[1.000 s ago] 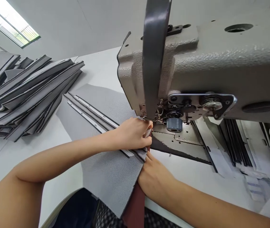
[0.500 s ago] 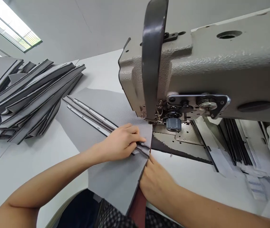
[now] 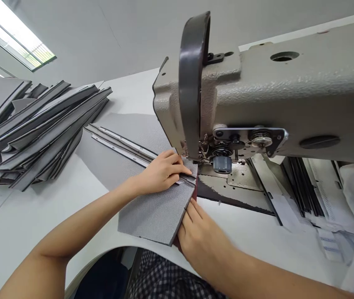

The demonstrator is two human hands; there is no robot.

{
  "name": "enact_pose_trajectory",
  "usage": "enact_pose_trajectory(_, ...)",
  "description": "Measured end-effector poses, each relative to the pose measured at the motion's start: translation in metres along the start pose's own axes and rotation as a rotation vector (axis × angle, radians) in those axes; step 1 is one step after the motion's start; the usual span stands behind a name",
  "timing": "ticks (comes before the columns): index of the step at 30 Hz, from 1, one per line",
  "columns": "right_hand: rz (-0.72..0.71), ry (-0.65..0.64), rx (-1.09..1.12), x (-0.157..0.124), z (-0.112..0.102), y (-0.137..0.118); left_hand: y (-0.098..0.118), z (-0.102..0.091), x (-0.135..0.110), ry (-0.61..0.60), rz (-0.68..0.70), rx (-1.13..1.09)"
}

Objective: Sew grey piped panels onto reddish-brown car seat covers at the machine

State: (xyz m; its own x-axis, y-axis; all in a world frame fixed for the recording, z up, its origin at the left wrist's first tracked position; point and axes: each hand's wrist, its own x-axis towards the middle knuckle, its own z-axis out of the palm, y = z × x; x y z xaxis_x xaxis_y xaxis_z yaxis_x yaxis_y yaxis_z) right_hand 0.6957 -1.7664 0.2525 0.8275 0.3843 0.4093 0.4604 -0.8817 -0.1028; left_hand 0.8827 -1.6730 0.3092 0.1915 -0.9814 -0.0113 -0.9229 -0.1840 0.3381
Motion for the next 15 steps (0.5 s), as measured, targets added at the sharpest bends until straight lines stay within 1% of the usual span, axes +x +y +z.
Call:
enact_pose_trajectory(3, -0.014, 0.040, -0.023, -0.004, -0.005, -0.007, 0.000, 0.003, -0.007, 0.003, 0.038, 0.082)
enact_pose_trajectory(6, -0.010, 0.034, -0.011, -0.004, -0.005, -0.009, 0.006, 0.005, -0.014, -0.001, 0.021, 0.111)
enact_pose_trajectory(11, -0.010, 0.039, -0.010, -0.002, -0.004, -0.009, 0.017, 0.008, -0.018, -0.017, -0.039, -0.007)
enact_pose_trajectory(15, -0.013, 0.051, -0.042, -0.003, -0.004, -0.010, 0.022, 0.009, -0.018, -0.017, -0.100, -0.072)
